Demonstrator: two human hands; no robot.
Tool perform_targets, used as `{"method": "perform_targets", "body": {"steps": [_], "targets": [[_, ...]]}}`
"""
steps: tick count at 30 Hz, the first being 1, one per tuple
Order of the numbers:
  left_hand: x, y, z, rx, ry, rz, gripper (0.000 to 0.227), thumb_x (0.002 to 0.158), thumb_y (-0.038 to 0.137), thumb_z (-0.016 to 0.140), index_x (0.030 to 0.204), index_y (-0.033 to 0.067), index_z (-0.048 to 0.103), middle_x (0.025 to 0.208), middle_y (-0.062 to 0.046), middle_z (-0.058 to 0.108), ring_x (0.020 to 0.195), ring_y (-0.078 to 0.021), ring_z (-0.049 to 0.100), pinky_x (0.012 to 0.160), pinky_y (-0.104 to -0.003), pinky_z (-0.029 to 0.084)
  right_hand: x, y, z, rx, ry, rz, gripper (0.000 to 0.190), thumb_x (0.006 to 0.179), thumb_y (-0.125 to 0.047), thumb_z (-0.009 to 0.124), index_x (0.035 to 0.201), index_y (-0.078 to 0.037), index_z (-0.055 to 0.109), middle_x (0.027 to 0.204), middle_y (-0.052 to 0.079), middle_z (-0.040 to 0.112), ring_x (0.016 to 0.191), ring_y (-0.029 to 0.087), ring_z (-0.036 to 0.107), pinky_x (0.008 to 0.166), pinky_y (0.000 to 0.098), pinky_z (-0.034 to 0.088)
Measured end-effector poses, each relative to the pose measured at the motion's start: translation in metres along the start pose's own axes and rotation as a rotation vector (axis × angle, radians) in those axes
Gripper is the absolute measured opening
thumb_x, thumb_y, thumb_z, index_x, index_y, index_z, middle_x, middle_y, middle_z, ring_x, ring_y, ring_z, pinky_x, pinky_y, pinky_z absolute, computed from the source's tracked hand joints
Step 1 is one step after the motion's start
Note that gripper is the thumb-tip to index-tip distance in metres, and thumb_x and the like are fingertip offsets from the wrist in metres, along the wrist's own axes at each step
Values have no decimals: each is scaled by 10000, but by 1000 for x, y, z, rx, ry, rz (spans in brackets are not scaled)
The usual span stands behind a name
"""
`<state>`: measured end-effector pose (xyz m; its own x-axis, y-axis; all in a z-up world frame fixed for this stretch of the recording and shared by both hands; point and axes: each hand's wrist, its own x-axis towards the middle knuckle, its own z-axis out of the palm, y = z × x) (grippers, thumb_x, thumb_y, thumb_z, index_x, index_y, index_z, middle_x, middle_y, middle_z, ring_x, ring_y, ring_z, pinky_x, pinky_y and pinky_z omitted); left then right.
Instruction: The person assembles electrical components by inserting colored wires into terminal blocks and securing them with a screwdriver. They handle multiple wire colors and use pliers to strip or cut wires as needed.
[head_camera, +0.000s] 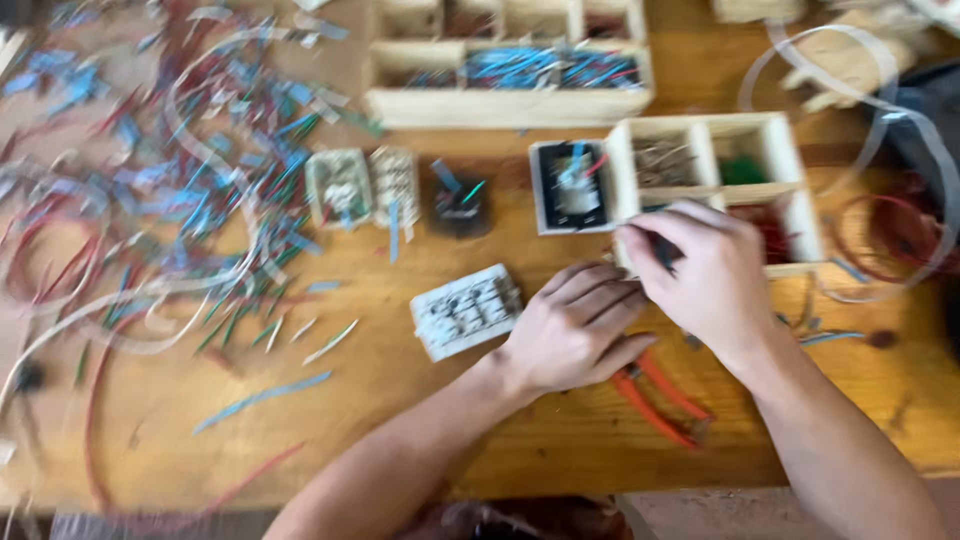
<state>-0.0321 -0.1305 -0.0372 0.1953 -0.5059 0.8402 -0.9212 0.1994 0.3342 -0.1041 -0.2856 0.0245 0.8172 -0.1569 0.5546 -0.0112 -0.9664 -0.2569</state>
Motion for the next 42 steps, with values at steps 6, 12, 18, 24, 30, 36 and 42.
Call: {"method": "perform_targets", "body": {"steps": [6, 12, 18, 24, 30, 36, 42], "targets": [[-9, -12, -60, -24, 7, 214, 266, 952, 274, 611, 714, 165, 661, 707, 17, 635, 734, -206, 664, 714, -351, 543, -46, -36, 9, -169, -145, 1, 83, 918, -308, 770, 982, -256, 767, 845, -62, 699, 784, 181, 707, 681, 330, 576], [-25, -59, -160, -102, -190, -159, 232, 854, 291, 742, 910, 67, 770, 800, -145, 765, 737, -341, 751, 692, -432, 575, -61, -96, 18, 69, -282, 13, 135, 884, -253, 728, 990, -178, 764, 809, 8, 688, 739, 235, 718, 613, 354, 587], [-26, -50, -187, -111, -399, -279, 546, 815, 431, 794, 1118, -20, 735, 1029, -241, 753, 936, -439, 703, 810, -551, 544, -38, -120, 39, 123, -243, -68, 144, 933, -260, 715, 1015, -151, 761, 899, 23, 701, 782, 235, 716, 630, 347, 579], [-47, -59, -177, 142, -526, -242, 612, 735, 491, 864, 1146, 55, 738, 1080, -119, 717, 1016, -327, 650, 819, -453, 519, -13, -139, 68, 110, -292, -105, 134, 905, -210, 737, 996, -111, 748, 938, 45, 665, 783, 259, 710, 621, 386, 589], [-57, -65, -170, 173, -498, -242, 590, 726, 443, 876, 1167, 75, 739, 1065, -92, 694, 994, -300, 639, 810, -430, 507, -10, -142, 79, 86, -322, -110, 44, 914, -166, 718, 919, -132, 745, 919, 17, 650, 754, 228, 708, 604, 358, 585], [-59, -65, -167, 189, -506, -281, 605, 747, 522, 830, 1174, 103, 736, 1065, -69, 684, 1004, -277, 626, 810, -419, 502, -4, -140, 77, 160, -287, -94, 68, 913, -124, 724, 958, -93, 764, 921, 56, 669, 762, 268, 713, 607, 380, 585], [-63, -66, -159, 262, -515, -306, 681, 697, 552, 833, 1200, 106, 724, 1092, -46, 643, 1059, -262, 603, 822, -418, 511, -19, -131, 39, 126, -218, 31, 119, 942, -197, 724, 1007, -111, 776, 965, 67, 710, 791, 270, 703, 654, 376, 572]]}}
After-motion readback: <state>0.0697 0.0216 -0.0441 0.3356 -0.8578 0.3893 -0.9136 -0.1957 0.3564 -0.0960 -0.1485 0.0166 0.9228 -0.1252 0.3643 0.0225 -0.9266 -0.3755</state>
